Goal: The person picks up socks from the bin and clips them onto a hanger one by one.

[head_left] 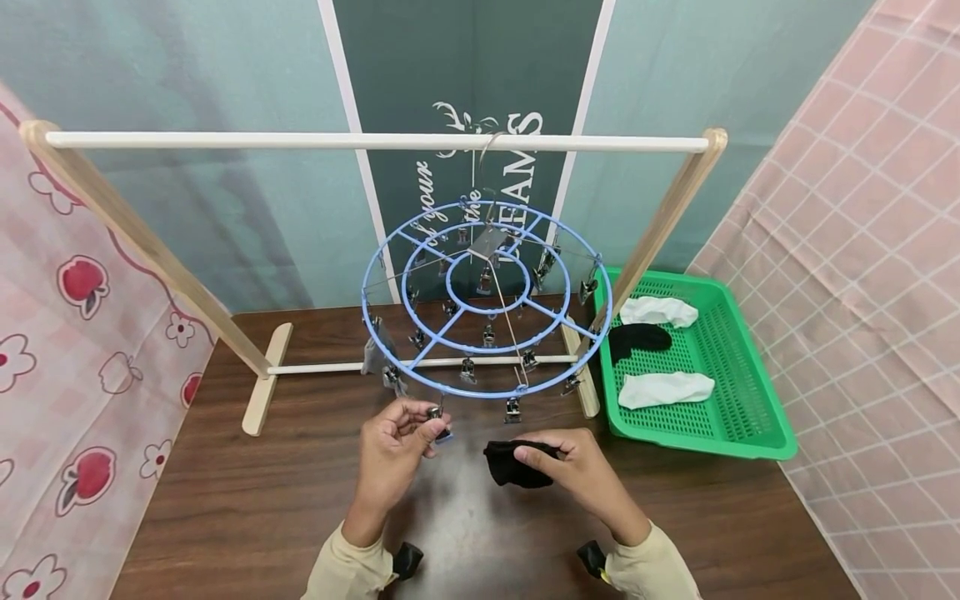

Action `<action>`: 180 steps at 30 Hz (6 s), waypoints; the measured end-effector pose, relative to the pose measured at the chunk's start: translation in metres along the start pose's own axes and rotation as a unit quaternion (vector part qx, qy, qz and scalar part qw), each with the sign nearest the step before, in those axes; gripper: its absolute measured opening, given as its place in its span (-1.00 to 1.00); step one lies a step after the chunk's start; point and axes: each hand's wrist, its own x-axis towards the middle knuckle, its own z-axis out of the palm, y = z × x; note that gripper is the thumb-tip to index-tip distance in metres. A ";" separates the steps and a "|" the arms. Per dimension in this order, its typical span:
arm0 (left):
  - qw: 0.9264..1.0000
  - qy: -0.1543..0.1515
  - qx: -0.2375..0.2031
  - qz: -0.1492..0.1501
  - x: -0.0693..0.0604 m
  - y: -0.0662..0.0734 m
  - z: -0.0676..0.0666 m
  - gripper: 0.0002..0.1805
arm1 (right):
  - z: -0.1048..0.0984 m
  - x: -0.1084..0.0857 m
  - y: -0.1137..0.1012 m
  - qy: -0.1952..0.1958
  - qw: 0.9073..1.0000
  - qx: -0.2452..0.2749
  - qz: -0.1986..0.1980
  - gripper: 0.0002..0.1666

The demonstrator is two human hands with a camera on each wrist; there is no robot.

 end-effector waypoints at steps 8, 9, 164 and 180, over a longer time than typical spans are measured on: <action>1.000 0.001 0.002 0.016 -0.001 0.001 0.004 -0.88 | 0.008 0.007 0.003 0.012 0.998 -0.060 -0.024 -0.82; 1.000 0.003 0.003 0.022 -0.001 0.001 0.004 -0.89 | 0.009 0.007 0.003 0.012 0.998 -0.065 -0.024 -0.83; 0.965 0.032 0.196 0.169 0.004 0.041 -0.006 -0.75 | -0.186 0.070 0.015 0.080 0.891 -0.438 0.088 -0.73; 0.969 0.039 0.208 0.126 0.008 0.032 -0.015 -0.78 | -0.202 0.114 0.055 -0.019 0.899 -0.379 0.218 -0.72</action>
